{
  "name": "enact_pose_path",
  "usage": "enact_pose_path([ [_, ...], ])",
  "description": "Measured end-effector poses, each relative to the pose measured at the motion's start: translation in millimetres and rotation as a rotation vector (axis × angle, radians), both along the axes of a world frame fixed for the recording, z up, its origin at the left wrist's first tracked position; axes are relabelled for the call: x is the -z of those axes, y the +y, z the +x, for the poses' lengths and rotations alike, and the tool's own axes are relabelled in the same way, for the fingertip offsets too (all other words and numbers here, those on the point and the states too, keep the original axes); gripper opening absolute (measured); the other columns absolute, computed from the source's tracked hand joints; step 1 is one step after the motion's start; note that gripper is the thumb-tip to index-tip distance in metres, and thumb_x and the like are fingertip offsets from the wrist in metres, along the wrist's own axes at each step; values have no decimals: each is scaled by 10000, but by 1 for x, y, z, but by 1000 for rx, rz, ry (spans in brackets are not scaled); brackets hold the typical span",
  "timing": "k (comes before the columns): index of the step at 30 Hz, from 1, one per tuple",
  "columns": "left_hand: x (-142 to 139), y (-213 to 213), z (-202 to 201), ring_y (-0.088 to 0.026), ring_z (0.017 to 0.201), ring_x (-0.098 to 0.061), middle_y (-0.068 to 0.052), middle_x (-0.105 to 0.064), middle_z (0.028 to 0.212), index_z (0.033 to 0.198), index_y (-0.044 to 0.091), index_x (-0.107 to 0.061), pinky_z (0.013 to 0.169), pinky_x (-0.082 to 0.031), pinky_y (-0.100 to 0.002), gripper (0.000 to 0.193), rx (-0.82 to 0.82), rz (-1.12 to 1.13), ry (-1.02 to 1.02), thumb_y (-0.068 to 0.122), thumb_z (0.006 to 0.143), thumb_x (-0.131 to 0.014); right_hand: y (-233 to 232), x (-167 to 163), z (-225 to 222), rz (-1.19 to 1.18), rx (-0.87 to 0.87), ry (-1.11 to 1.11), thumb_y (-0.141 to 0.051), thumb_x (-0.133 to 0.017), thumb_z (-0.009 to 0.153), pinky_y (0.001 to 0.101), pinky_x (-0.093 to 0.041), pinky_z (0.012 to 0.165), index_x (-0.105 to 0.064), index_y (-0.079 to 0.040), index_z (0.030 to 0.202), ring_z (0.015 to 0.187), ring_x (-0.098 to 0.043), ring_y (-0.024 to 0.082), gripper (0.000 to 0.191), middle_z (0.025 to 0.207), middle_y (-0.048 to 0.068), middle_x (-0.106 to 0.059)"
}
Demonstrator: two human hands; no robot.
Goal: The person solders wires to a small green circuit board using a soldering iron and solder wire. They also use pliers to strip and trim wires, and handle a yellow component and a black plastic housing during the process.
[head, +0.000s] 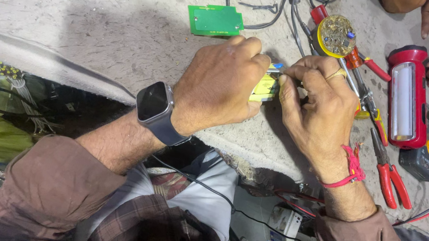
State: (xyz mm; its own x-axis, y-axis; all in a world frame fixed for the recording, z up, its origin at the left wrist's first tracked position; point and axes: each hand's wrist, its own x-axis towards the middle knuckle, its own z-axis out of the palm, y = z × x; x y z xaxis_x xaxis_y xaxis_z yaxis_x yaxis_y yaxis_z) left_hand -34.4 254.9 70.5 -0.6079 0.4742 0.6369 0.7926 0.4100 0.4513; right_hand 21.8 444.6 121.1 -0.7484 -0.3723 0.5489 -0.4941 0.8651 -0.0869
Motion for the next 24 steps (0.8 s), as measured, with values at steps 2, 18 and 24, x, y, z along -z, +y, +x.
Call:
enact_pose_path([
  [2,0,-1,-1,-307,947,-618,-120,-608,957,1017,-23,-699,696,-533,-453,452,-3,-11,-29,220,661,-836,1,4,-3,-34,-28,9,-9,-776,991,350,-551,782,-710,-7,1084,894,-683,235,115,1102,110,-662],
  [18,-5,2,0,-325,938,-637,-141,-567,1041,1055,-6,-694,732,-544,-460,473,4,-19,-57,167,643,-847,14,5,-13,110,-100,-9,6,-777,890,399,-540,805,-630,-6,1037,960,-648,302,208,1120,123,-621],
  [24,-4,0,-3,-317,976,-638,-128,-554,1035,1034,-18,-678,769,-548,-448,441,40,11,17,137,653,-836,17,-7,-17,338,-187,23,28,-784,868,432,-475,835,-627,-24,1039,960,-587,310,239,1117,92,-626],
])
